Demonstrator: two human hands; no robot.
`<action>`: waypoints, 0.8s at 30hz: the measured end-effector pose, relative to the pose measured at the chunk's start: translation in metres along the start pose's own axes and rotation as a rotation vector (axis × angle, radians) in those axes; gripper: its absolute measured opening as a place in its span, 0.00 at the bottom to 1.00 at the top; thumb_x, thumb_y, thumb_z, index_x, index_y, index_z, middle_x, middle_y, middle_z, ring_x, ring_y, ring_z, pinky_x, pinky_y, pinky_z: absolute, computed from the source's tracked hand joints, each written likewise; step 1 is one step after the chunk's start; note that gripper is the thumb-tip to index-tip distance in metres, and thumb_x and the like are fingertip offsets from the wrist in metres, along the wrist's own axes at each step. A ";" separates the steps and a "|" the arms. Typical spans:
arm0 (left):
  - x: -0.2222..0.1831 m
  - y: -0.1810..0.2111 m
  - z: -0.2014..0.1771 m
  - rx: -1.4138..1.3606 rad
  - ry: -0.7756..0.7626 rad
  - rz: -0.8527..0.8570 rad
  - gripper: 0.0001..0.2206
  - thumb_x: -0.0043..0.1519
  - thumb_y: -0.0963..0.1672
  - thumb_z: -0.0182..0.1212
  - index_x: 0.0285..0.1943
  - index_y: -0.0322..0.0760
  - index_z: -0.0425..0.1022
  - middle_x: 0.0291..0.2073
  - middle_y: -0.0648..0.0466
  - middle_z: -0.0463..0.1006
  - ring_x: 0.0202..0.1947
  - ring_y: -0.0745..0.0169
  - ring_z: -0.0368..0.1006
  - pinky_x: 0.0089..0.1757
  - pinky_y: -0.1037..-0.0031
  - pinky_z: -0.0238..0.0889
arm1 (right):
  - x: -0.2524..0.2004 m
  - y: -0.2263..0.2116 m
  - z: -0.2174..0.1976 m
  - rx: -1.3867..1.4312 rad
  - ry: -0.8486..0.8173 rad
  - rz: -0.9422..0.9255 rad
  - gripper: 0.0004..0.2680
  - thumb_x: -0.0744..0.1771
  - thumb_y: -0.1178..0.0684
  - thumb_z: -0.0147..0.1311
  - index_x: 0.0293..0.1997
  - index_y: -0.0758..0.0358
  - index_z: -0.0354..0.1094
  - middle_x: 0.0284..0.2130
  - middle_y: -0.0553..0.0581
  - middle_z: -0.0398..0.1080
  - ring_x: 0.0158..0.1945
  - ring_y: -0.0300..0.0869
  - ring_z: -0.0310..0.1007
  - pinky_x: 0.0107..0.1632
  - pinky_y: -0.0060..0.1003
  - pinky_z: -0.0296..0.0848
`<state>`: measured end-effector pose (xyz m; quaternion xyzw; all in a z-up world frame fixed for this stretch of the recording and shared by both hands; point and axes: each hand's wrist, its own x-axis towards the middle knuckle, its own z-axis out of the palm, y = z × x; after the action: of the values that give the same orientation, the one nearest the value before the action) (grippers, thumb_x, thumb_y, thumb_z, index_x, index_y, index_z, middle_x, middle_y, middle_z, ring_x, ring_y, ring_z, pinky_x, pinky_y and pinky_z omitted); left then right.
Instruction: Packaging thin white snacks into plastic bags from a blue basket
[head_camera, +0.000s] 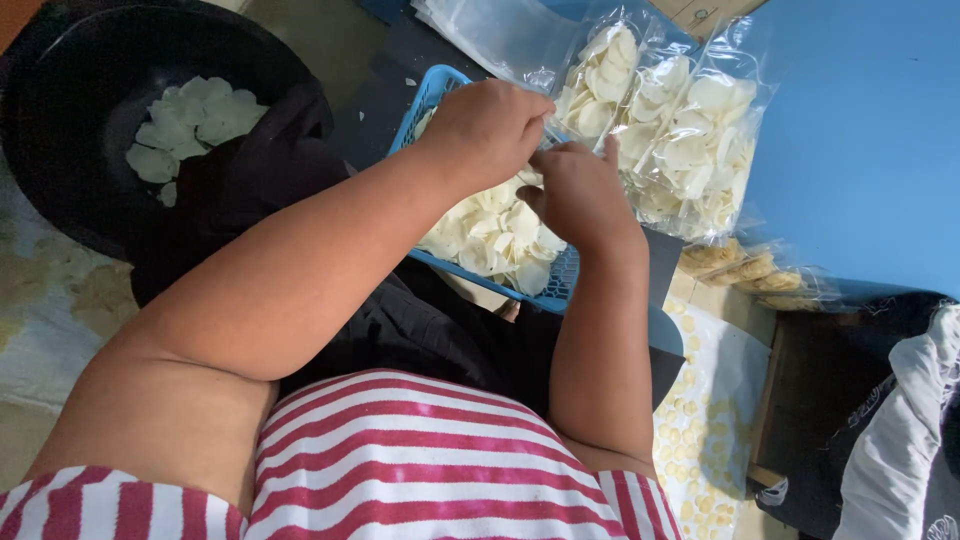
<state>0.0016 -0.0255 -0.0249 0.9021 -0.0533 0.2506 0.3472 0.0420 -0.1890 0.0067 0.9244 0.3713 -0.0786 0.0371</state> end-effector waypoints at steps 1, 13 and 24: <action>0.000 -0.001 -0.001 0.001 0.016 -0.017 0.08 0.62 0.42 0.56 0.39 0.36 0.82 0.28 0.48 0.83 0.22 0.47 0.75 0.27 0.58 0.67 | -0.001 0.002 -0.005 0.102 0.013 -0.058 0.13 0.63 0.52 0.63 0.52 0.54 0.77 0.43 0.53 0.79 0.50 0.51 0.73 0.69 0.71 0.44; 0.008 -0.025 0.002 0.042 0.111 -0.156 0.11 0.64 0.44 0.56 0.47 0.38 0.85 0.36 0.48 0.86 0.30 0.44 0.81 0.32 0.55 0.73 | 0.006 0.064 0.013 0.919 0.480 0.218 0.05 0.69 0.57 0.53 0.41 0.65 0.74 0.31 0.55 0.75 0.33 0.40 0.73 0.41 0.35 0.76; 0.008 -0.029 -0.001 0.075 0.070 -0.174 0.11 0.65 0.43 0.56 0.48 0.36 0.85 0.35 0.47 0.86 0.29 0.46 0.81 0.31 0.58 0.74 | -0.050 0.011 -0.074 0.641 -0.176 -0.128 0.09 0.69 0.53 0.53 0.36 0.65 0.80 0.24 0.53 0.79 0.27 0.37 0.76 0.33 0.31 0.73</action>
<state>0.0158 -0.0025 -0.0373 0.9064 0.0466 0.2528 0.3353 0.0223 -0.2215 0.0886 0.8535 0.3806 -0.2730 -0.2284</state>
